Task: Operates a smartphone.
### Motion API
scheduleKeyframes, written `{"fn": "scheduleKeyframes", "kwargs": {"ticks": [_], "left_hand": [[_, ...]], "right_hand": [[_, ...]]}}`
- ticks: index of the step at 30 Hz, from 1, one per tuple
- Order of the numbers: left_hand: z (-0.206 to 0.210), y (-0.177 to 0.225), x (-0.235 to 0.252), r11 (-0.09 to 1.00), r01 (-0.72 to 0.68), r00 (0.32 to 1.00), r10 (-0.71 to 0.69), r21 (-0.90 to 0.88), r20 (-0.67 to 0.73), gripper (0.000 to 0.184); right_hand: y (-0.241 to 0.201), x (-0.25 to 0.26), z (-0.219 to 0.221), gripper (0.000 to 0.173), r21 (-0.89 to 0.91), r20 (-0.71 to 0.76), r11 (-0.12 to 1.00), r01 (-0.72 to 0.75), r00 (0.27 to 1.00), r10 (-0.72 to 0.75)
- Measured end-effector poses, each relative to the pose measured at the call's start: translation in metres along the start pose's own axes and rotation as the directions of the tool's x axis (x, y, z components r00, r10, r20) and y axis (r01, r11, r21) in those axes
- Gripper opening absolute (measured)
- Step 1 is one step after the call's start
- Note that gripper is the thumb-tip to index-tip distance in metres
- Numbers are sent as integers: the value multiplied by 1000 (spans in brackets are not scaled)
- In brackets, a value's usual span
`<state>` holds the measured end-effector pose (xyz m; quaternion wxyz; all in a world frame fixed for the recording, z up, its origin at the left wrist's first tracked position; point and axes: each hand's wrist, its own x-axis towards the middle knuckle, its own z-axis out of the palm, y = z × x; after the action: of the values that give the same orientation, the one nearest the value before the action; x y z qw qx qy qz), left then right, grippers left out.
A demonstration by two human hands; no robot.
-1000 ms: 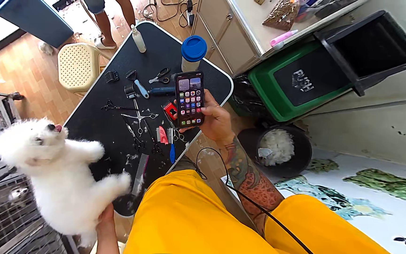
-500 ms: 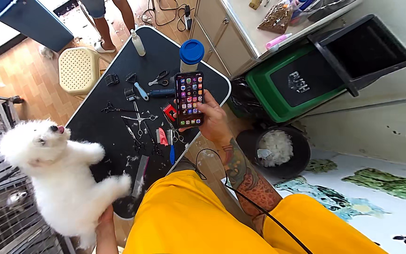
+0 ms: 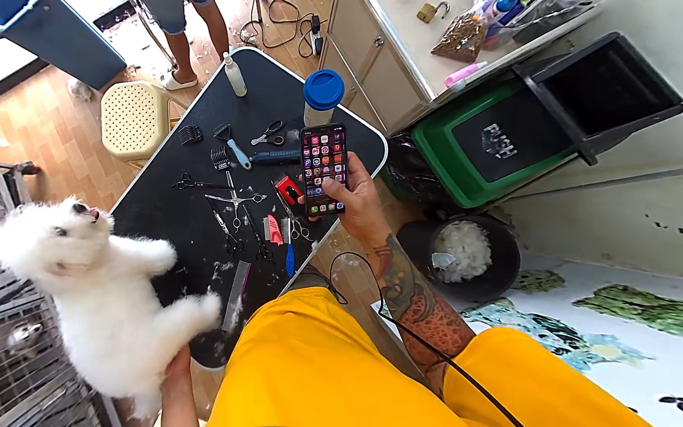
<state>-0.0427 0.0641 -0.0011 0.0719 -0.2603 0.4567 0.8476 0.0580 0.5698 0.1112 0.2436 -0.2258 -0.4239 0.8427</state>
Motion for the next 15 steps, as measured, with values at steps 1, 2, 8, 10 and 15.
{"fn": "scheduleKeyframes", "kwargs": {"ticks": [1, 2, 8, 10, 15], "left_hand": [[1, 0, 0, 1000, 0, 1000, 0, -8, -2, 44], [2, 1, 0, 1000, 0, 1000, 0, -14, 2, 43], [4, 1, -3, 1000, 0, 999, 1, -9, 34, 43], [3, 0, -3, 1000, -1, 999, 2, -22, 38, 42], [11, 2, -12, 1000, -23, 999, 23, 2, 24, 40]], "right_hand": [[1, 0, -1, 50, 39, 28, 999, -2, 1000, 1], [2, 0, -2, 49, 79, 44, 997, -12, 999, 8], [-2, 1, 5, 45, 20, -85, 993, -120, 989, 121], [-1, 1, 4, 37, 43, -122, 991, -129, 983, 134], [1, 1, 2, 41, 144, -99, 982, -119, 986, 134]]}}
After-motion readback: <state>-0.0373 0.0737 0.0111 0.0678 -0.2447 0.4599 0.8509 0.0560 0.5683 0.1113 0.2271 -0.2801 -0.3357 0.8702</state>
